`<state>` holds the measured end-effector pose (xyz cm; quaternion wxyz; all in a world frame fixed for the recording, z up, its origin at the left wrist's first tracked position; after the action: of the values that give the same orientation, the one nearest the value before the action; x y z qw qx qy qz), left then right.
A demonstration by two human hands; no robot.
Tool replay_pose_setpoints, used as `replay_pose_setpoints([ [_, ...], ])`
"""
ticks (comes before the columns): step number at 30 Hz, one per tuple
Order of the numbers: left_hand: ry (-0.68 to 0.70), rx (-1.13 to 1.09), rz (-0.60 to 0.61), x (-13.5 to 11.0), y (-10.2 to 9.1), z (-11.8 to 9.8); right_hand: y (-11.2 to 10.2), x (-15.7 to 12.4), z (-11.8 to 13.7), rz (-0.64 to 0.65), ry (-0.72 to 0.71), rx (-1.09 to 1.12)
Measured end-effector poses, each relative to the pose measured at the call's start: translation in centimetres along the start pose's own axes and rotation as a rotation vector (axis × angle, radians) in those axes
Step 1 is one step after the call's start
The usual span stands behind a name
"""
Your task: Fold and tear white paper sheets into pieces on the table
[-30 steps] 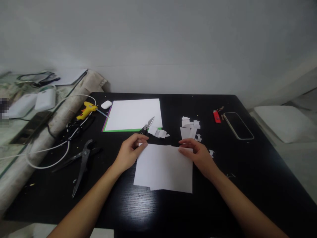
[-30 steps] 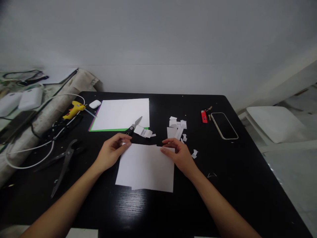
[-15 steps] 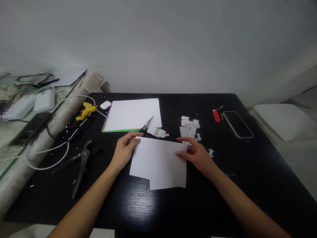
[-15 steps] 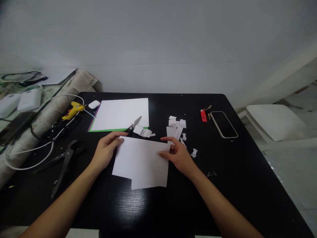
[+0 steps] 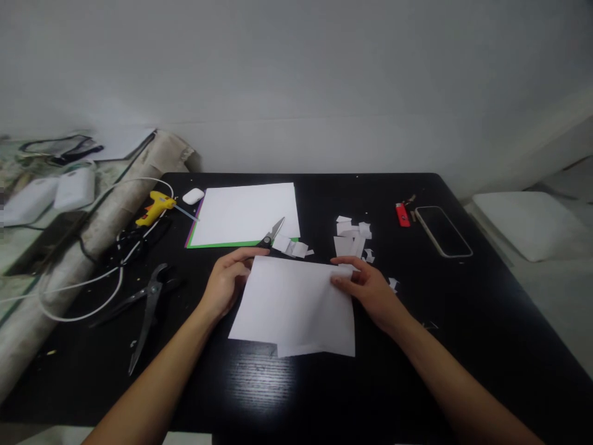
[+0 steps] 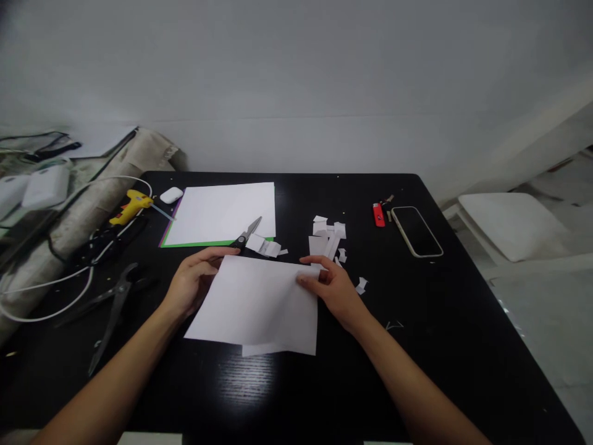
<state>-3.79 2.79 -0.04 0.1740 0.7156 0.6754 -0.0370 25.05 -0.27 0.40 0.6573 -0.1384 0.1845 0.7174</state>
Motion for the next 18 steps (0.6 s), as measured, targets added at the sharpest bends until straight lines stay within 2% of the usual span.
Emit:
replay_pose_setpoints([
  [4, 0.048, 0.026, 0.016, 0.0, -0.1, -0.3, -0.4, 0.5, -0.6, -0.074, -0.017, 0.011],
  [11, 0.002, -0.122, 0.161, -0.1, -0.2, 0.2, -0.6, 0.9, -1.3, -0.128, -0.011, 0.031],
  [18, 0.071, 0.365, 0.114, -0.4, -0.1, -0.3, -0.4, 0.6, -0.9, -0.04, 0.034, 0.069],
])
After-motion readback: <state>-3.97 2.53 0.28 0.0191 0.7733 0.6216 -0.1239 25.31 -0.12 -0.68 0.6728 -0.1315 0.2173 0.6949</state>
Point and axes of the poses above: each hand's wrist, its own x-axis towards the middle knuckle, its own y-axis out of the palm, z = x × y, the point moved 1 cm from there along x, towards the middle knuckle, and after that the axes turned 2 degrees about x, right-handed, at the moved point
